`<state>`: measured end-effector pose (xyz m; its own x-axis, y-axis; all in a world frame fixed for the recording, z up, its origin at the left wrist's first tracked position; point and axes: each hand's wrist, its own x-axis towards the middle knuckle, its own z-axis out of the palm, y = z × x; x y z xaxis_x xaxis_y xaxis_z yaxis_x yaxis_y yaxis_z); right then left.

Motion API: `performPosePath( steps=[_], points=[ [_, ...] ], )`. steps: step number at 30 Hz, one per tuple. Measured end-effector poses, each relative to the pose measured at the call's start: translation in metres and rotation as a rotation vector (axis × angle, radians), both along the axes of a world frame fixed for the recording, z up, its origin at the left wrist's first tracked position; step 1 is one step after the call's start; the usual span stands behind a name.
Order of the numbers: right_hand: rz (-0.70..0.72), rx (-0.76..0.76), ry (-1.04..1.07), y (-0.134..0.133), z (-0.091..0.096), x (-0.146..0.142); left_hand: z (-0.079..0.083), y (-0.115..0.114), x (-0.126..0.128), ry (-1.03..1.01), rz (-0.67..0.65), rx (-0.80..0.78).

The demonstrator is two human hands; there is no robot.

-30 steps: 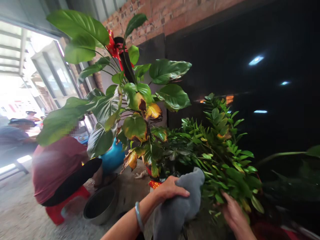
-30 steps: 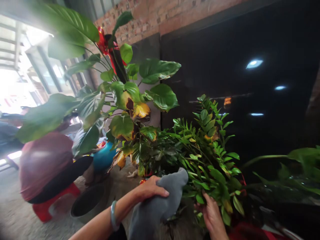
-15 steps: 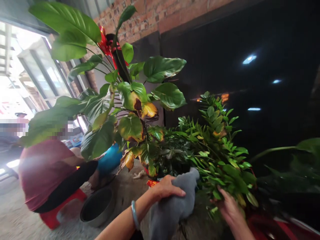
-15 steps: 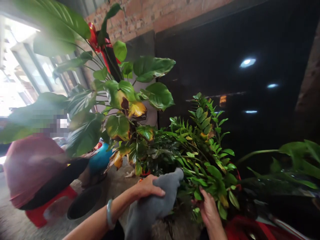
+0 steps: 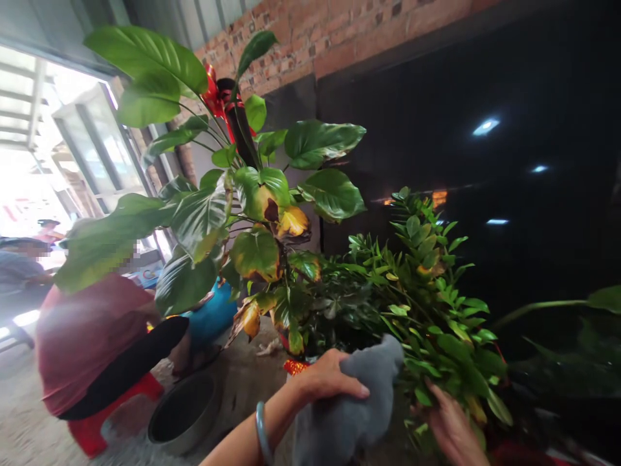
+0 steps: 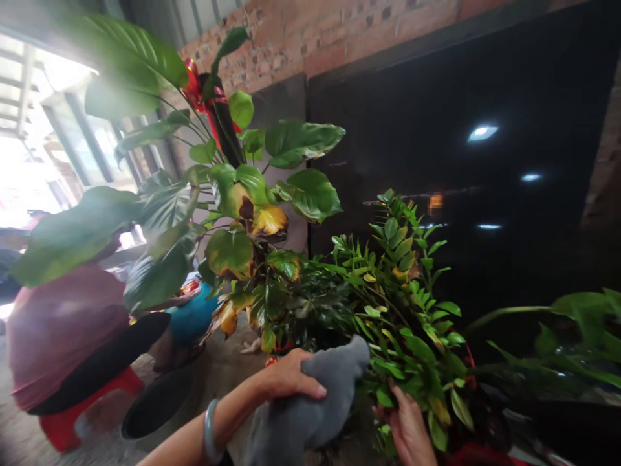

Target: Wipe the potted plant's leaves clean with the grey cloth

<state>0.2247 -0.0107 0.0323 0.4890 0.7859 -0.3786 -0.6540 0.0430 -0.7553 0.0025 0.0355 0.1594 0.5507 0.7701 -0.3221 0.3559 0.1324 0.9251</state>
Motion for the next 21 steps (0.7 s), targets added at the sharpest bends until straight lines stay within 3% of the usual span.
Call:
performPosePath(
  steps=[2, 5, 7, 9, 10, 12, 15, 17, 21],
  points=[
    [0.003, 0.011, 0.004, -0.001, 0.005, -0.001, 0.015, -0.002, 0.000, -0.066, -0.009, 0.006],
    [-0.021, 0.023, 0.030, -0.004, 0.014, -0.003, 0.041, 0.011, 0.006, -0.219, 0.188, 0.091],
    [-0.028, 0.024, 0.044, -0.005, 0.017, -0.004, 0.045, 0.020, 0.009, -0.250, 0.386, 0.164],
    [-0.044, 0.021, 0.043, -0.005, 0.017, -0.003, 0.034, 0.021, 0.009, -0.176, 0.499, 0.204],
    [-0.051, 0.016, 0.035, -0.005, 0.015, -0.003, 0.025, 0.018, 0.008, -0.108, 0.473, 0.197],
    [-0.043, 0.017, 0.013, -0.005, 0.010, -0.001, 0.009, 0.004, 0.001, 0.027, 0.271, 0.139],
    [-0.016, 0.046, -0.008, -0.004, 0.004, 0.000, 0.006, -0.014, -0.008, 0.089, -0.025, 0.062],
    [-0.026, 0.064, -0.004, -0.003, 0.004, 0.000, 0.020, -0.013, -0.009, 0.008, -0.012, 0.057],
    [-0.051, 0.063, 0.021, -0.005, 0.014, -0.002, 0.046, 0.012, 0.000, -0.222, 0.311, 0.174]
  ],
)
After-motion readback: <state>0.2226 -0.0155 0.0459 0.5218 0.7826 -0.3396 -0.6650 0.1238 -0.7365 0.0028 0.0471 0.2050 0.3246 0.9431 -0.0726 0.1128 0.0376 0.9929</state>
